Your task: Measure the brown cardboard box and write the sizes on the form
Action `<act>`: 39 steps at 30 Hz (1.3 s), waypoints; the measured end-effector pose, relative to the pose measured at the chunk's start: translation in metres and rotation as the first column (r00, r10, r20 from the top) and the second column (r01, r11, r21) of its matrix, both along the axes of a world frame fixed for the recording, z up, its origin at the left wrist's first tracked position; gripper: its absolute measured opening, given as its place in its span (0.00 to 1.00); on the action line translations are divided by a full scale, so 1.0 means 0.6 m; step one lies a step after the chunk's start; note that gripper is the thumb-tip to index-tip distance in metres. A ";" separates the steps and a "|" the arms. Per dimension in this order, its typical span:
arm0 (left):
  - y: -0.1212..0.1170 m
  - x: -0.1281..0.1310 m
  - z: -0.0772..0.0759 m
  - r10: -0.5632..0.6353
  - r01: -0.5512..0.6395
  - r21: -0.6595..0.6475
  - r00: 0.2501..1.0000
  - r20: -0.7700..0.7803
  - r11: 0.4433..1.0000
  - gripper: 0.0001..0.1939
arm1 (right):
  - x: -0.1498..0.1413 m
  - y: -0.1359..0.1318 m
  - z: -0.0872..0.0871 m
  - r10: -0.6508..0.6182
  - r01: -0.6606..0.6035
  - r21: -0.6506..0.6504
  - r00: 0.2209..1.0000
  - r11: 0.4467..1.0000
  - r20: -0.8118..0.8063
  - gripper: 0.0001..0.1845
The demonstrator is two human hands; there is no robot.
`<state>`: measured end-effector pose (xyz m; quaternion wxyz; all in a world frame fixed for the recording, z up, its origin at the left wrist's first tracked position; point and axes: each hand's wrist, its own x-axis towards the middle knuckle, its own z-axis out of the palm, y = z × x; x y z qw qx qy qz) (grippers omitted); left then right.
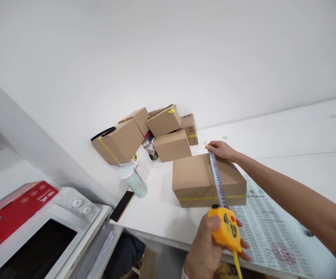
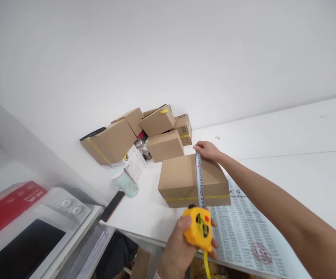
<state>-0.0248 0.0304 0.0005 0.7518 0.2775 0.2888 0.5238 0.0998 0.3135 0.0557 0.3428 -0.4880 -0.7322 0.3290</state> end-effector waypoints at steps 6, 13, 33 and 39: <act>0.034 0.013 0.027 0.099 -0.106 -0.048 0.987 -0.123 0.993 0.34 | -0.023 0.030 -0.032 -0.039 0.038 0.027 0.997 0.999 0.072 0.14; 0.004 0.050 0.026 0.140 -0.147 -0.035 0.978 -0.151 0.989 0.33 | -0.017 0.030 -0.045 -0.026 0.026 0.001 0.992 1.000 0.120 0.13; -0.044 -0.129 -0.004 0.597 -0.509 0.312 0.692 -0.406 0.802 0.45 | 0.124 -0.105 -0.084 -0.397 0.314 -0.251 0.808 0.916 -0.435 0.25; -0.005 -0.187 -0.018 0.547 -0.503 0.232 0.681 -0.487 0.832 0.39 | 0.138 -0.214 -0.120 -0.129 0.049 -0.272 0.949 0.961 -0.287 0.39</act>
